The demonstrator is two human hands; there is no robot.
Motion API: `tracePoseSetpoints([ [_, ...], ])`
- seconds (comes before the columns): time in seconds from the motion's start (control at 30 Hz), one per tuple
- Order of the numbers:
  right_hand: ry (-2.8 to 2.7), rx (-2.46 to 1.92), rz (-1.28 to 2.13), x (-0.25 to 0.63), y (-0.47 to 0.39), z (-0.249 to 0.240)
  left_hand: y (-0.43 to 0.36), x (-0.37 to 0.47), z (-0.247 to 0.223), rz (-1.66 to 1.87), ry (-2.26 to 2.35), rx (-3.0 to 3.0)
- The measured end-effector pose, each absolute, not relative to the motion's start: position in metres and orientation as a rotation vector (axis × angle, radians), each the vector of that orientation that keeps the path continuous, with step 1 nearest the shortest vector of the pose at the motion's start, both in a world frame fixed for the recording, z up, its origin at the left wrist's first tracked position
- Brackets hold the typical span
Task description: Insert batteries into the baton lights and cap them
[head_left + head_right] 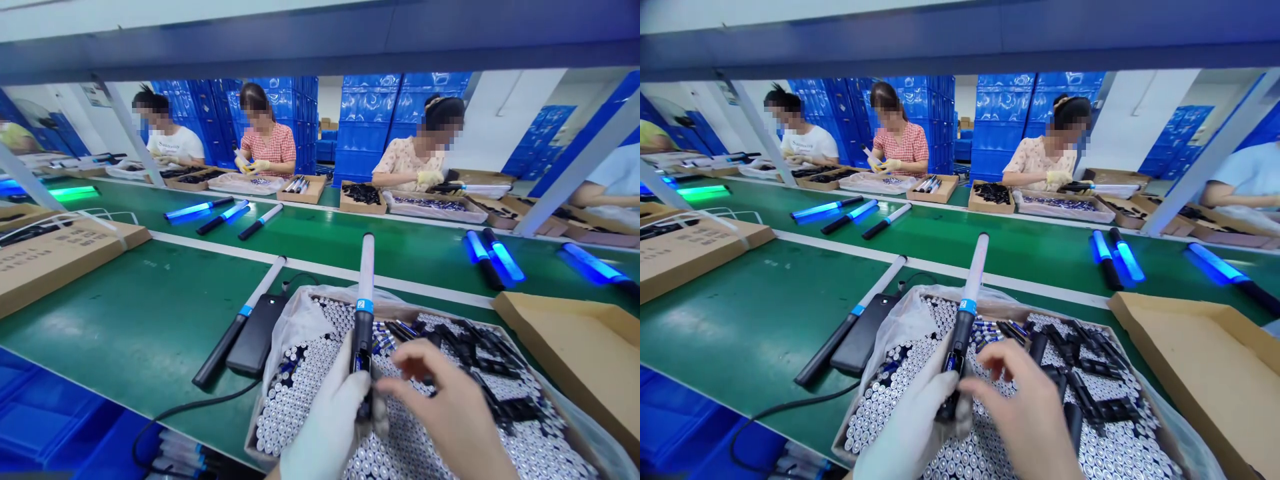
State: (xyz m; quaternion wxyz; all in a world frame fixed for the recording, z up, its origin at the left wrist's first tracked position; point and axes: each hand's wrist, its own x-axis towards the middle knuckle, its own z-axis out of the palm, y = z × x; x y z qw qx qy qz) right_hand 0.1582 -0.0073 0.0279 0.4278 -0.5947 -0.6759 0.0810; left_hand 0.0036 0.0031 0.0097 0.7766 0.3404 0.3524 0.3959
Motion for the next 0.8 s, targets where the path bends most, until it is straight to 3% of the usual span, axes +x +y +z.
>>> tracePoseSetpoints([
  [0.23,-1.915,-1.746,0.489,0.192,0.052,0.016,-0.003,0.001,0.003,0.687,0.939,0.979],
  [0.53,-1.796,-1.79,0.777,0.196,0.086,-0.02,-0.003,-0.003,0.013,0.802,1.028,0.902],
  [0.7,-1.611,-1.683,0.709,0.216,0.074,0.018,0.0,-0.001,0.005,0.815,1.031,0.85],
  [0.8,-1.541,-1.519,0.905,0.206,0.055,0.05,0.001,0.001,0.0,0.819,1.012,0.858],
])
